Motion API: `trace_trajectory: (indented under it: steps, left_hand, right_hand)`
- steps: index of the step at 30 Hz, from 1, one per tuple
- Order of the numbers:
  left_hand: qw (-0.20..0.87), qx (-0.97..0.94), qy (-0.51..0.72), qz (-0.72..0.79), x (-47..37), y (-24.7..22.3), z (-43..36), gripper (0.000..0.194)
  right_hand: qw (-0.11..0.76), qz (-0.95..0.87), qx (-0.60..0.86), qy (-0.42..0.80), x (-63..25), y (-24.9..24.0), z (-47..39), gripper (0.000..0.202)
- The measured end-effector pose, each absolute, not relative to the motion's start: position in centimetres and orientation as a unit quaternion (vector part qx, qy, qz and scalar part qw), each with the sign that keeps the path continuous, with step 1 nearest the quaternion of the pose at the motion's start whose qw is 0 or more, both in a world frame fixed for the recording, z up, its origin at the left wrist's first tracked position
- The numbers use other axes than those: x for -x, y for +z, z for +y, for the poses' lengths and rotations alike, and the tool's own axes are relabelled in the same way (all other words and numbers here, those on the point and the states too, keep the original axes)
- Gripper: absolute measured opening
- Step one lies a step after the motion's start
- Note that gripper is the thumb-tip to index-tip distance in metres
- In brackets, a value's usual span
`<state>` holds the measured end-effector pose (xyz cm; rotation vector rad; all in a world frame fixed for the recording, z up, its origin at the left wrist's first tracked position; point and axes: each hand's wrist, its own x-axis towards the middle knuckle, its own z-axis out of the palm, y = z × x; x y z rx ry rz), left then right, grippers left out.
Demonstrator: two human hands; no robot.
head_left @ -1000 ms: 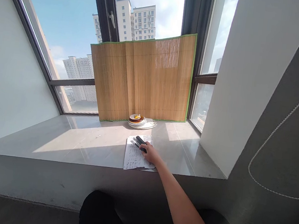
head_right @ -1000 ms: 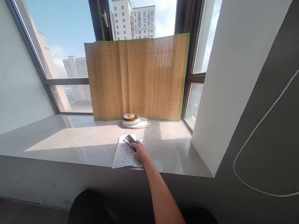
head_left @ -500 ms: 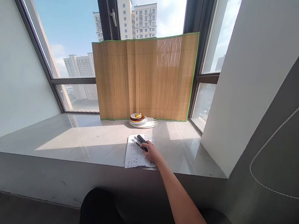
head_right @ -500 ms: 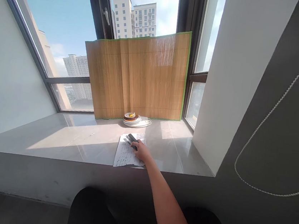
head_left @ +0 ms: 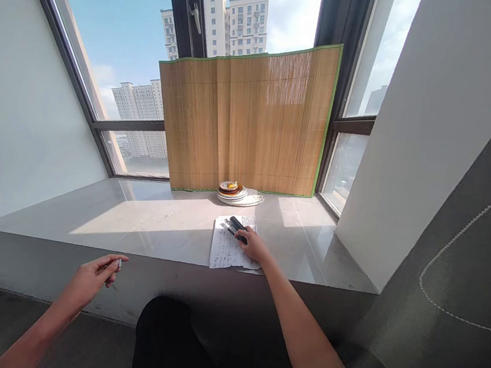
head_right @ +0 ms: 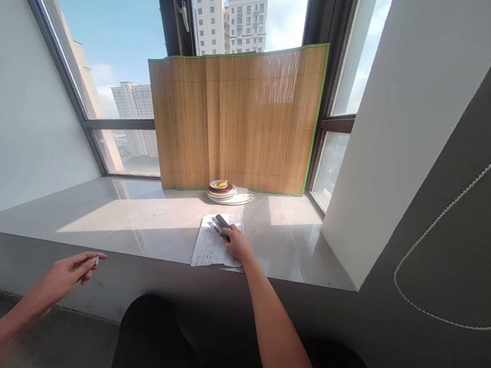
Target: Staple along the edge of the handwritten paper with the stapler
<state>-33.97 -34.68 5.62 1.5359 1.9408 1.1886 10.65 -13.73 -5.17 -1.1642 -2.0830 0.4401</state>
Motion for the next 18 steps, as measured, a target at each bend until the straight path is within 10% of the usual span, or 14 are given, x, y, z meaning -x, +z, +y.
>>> trace_trajectory:
  steps: [10, 18]
  left_hand:
    - [0.188, -0.642, 0.352, 0.655, 25.3, 3.3, -13.2, 0.021]
    - [0.26, -0.629, 0.349, 0.645, 23.8, 1.3, -10.4, 0.017]
  right_hand:
    - [0.324, -0.806, 0.461, 0.182, -10.9, -4.2, -14.4, 0.022]
    - [0.328, -0.803, 0.463, 0.18, -10.9, -4.1, -14.5, 0.022]
